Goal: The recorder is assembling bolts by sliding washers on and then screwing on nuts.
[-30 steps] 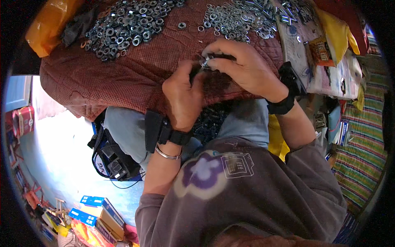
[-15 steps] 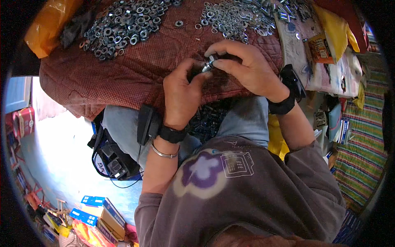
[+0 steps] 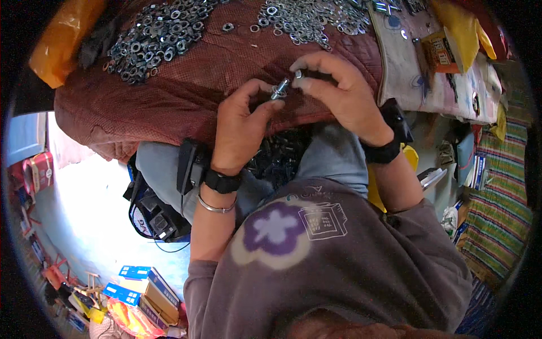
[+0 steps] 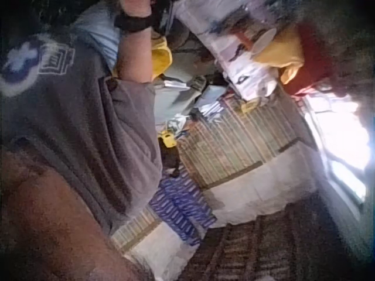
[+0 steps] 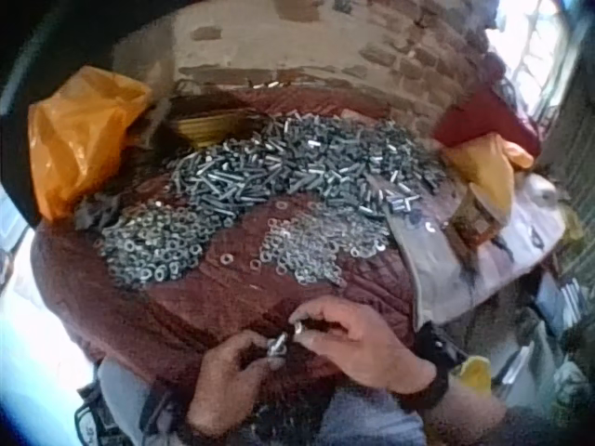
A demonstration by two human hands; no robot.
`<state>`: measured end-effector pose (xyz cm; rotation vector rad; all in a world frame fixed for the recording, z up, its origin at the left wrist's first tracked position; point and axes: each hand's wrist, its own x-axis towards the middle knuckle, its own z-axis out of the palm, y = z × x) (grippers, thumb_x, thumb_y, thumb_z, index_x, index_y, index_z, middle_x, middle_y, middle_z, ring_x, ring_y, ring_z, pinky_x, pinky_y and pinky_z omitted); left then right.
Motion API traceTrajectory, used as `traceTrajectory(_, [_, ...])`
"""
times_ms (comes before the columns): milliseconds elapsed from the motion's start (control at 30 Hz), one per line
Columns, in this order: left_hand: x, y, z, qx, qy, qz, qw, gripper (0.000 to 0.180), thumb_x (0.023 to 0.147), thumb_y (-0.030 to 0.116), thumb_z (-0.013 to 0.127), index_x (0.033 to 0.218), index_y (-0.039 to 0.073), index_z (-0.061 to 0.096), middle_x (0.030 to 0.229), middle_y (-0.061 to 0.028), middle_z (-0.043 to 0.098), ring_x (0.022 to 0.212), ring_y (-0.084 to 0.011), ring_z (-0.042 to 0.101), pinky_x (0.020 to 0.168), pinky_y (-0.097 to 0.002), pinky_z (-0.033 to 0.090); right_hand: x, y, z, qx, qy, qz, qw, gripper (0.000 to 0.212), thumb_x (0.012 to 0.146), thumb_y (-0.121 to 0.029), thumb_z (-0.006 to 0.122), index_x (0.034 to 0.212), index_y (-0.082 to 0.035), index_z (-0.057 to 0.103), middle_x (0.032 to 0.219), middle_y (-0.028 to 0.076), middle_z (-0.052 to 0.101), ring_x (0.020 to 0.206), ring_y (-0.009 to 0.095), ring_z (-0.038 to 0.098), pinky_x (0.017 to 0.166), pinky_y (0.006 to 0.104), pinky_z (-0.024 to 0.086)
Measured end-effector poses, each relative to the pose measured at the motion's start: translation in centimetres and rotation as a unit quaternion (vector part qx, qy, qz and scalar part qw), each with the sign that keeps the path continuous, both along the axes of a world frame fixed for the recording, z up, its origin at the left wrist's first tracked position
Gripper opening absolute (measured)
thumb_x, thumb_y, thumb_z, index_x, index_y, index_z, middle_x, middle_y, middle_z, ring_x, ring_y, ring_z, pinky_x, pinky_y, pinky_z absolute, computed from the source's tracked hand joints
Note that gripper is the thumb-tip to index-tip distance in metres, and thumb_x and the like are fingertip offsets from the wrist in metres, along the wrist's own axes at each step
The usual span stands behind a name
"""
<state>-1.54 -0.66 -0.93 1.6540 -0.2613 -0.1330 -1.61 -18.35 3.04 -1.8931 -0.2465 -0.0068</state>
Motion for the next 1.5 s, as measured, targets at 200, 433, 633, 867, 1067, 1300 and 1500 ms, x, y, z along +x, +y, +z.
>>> traceTrajectory(200, [-2.3, -0.8, 1.5, 0.027, 0.089, -0.035, 0.995, 0.009, 0.078, 0.003, 0.061, 0.086, 0.001, 0.058, 0.07, -0.0006, 0.06, 0.064, -0.0041, 0.051, 0.058, -0.0203, 0.042, -2.6, 0.0, -1.0, 0.069, 0.077, -0.054, 0.993, 0.012, 0.08, -0.007, 0.058, 0.09, -0.001, 0.057, 0.084, 0.003, 0.059, 0.077, 0.008, 0.054, 0.069, 0.0236, 0.046])
traceTrajectory(433, [-4.5, -1.5, 0.5, -0.043, 0.096, -0.02, 0.994, 0.009, 0.078, 0.003, 0.061, 0.086, 0.001, 0.057, 0.07, -0.0009, 0.06, 0.065, -0.0041, 0.052, 0.057, -0.0203, 0.042, -5.1, 0.0, -1.9, 0.11, 0.098, -0.062, 0.987, 0.012, 0.08, -0.007, 0.059, 0.091, -0.002, 0.058, 0.082, 0.003, 0.059, 0.078, 0.008, 0.056, 0.067, 0.0238, 0.046])
traceTrajectory(633, [-5.6, -1.5, -0.1, -0.002, 0.071, -0.018, 0.997, 0.011, 0.076, 0.004, 0.061, 0.086, 0.0, 0.058, 0.071, -0.0025, 0.06, 0.065, -0.0053, 0.052, 0.058, -0.0212, 0.042, -6.4, 0.4, -2.9, 0.202, 0.095, -0.1, 0.97, 0.012, 0.081, -0.007, 0.059, 0.091, -0.002, 0.057, 0.083, 0.003, 0.059, 0.078, 0.01, 0.057, 0.069, 0.0234, 0.046])
traceTrajectory(867, [-6.3, -2.0, 0.6, 0.045, 0.08, -0.028, 0.995, 0.012, 0.076, 0.004, 0.061, 0.086, -0.001, 0.058, 0.071, -0.0044, 0.061, 0.067, -0.0053, 0.051, 0.059, -0.0225, 0.042, -6.8, -0.1, -2.8, 0.167, 0.068, -0.095, 0.979, 0.011, 0.082, -0.006, 0.057, 0.092, -0.002, 0.058, 0.084, 0.004, 0.06, 0.078, 0.01, 0.057, 0.069, 0.0239, 0.045])
traceTrajectory(1067, [-6.5, -2.5, 0.3, 0.044, 0.068, -0.035, 0.996, 0.012, 0.076, 0.005, 0.061, 0.086, -0.001, 0.058, 0.072, -0.0046, 0.061, 0.068, -0.0058, 0.052, 0.06, -0.0227, 0.042, -7.0, -1.2, -3.0, 0.121, 0.033, -0.046, 0.991, 0.013, 0.082, -0.006, 0.057, 0.093, -0.001, 0.06, 0.086, 0.004, 0.061, 0.081, 0.01, 0.057, 0.072, 0.0239, 0.045])
traceTrajectory(1300, [-6.8, -2.5, -0.1, 0.028, 0.094, -0.046, 0.994, 0.013, 0.076, 0.005, 0.062, 0.087, -0.001, 0.058, 0.072, -0.0042, 0.059, 0.068, -0.0061, 0.051, 0.061, -0.0225, 0.042, -7.0, -2.5, -2.7, 0.132, 0.086, 0.021, 0.987, 0.016, 0.079, -0.005, 0.059, 0.095, -0.001, 0.061, 0.09, 0.004, 0.062, 0.084, 0.01, 0.057, 0.076, 0.0236, 0.046])
traceTrajectory(1500, [-7.1, -2.7, -0.2, 0.038, 0.07, -0.032, 0.996, 0.014, 0.076, 0.005, 0.063, 0.087, -0.002, 0.057, 0.07, -0.0042, 0.059, 0.067, -0.0061, 0.05, 0.061, -0.0231, 0.043, -7.0, -2.6, -2.8, 0.086, 0.063, 0.034, 0.994, 0.016, 0.081, -0.004, 0.058, 0.097, 0.0, 0.059, 0.089, 0.002, 0.059, 0.085, 0.009, 0.054, 0.076, 0.0218, 0.044])
